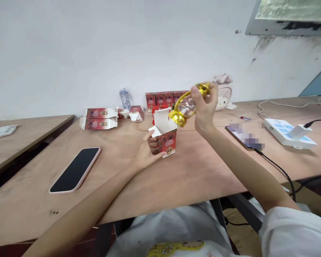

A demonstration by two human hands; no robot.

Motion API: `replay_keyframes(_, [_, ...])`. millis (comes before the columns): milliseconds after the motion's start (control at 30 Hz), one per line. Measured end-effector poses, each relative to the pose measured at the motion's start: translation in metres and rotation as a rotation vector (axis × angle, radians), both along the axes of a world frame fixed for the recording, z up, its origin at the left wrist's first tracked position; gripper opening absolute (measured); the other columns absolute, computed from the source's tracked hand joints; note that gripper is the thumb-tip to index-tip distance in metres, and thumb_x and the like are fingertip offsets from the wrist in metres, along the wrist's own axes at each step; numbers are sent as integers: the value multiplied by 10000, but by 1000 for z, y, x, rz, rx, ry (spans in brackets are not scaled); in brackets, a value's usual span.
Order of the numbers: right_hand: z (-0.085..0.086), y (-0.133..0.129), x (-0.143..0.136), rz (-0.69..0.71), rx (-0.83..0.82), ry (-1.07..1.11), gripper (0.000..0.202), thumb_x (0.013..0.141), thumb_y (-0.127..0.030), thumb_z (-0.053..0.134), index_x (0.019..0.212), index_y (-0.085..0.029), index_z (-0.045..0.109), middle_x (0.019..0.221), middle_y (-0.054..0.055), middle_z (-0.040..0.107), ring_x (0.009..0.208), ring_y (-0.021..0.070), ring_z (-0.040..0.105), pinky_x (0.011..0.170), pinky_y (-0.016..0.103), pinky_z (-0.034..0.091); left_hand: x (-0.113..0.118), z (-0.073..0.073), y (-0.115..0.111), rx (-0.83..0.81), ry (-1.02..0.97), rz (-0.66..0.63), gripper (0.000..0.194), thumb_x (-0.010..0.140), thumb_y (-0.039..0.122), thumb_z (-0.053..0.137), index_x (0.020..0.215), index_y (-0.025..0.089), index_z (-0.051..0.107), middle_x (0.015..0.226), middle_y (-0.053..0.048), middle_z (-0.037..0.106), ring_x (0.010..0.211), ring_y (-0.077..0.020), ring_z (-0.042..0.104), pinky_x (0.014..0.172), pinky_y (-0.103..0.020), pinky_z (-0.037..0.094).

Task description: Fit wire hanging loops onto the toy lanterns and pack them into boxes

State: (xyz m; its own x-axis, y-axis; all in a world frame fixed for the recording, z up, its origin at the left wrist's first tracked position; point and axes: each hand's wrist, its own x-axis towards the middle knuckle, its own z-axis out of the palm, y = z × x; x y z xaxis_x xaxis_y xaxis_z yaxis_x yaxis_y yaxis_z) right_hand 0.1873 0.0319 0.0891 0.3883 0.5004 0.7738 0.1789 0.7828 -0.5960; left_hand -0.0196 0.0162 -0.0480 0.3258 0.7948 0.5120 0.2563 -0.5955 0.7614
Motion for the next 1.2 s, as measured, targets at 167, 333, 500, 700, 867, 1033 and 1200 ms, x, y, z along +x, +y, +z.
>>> replay_keyframes(167, [7, -5, -36, 2, -135, -441, 419, 779, -534, 633, 1058, -256, 490, 967, 8, 610, 914, 179, 600, 849, 358, 472, 0, 3, -2, -25, 7, 6, 940, 638, 341, 778, 1359, 322, 176, 1193, -48, 549, 946, -217, 656, 827, -463, 566])
replay_keyframes(333, [-12, -3, -42, -226, -211, -656, 422, 826, -556, 564, 1079, -227, 489, 972, 56, 641, 909, 232, 615, 818, 366, 449, 1, 4, -1, -5, 20, 14, 956, 658, 355, 766, 1390, 284, 156, 1202, -75, 558, 952, -217, 652, 839, -443, 559])
replay_keyframes(500, [-18, -5, -43, -278, -253, -931, 453, 851, -594, 504, 1046, -186, 485, 940, 103, 652, 865, 266, 628, 743, 335, 438, 2, 1, 0, -24, 10, 19, 946, 659, 351, 765, 1392, 323, 167, 1212, -62, 550, 949, -211, 649, 845, -472, 555])
replay_keyframes(700, [-24, -3, -41, -237, -189, -962, 316, 973, -440, 326, 1063, -163, 450, 980, 121, 629, 929, 247, 606, 782, 332, 428, 3, 0, 0, -9, 26, 29, 951, 659, 356, 770, 1390, 308, 162, 1229, -82, 539, 1017, -240, 632, 851, -490, 551])
replay_keyframes(867, [-26, -4, -33, -229, -160, -1047, 258, 965, -363, 348, 1052, -143, 450, 1010, 149, 602, 961, 271, 562, 831, 378, 416, 3, 2, -2, -6, 21, 34, 946, 658, 355, 772, 1385, 306, 171, 1246, -91, 533, 1029, -251, 632, 852, -497, 553])
replay_keyframes(1033, [-21, -10, -19, -70, -292, -1152, 224, 899, -411, 500, 912, -187, 490, 893, 77, 621, 868, 239, 541, 774, 345, 398, 3, 4, -3, -20, -5, 8, 943, 652, 354, 775, 1390, 290, 192, 1217, -93, 559, 993, -244, 650, 867, -501, 547])
replay_keyframes(1200, [-10, -17, -10, -2, -429, -1178, 223, 779, -381, 654, 793, -178, 564, 851, 41, 647, 863, 213, 548, 777, 327, 361, 3, 6, -6, 27, 83, 21, 988, 676, 389, 759, 1435, 263, 140, 1223, -124, 557, 974, -251, 657, 875, -503, 534])
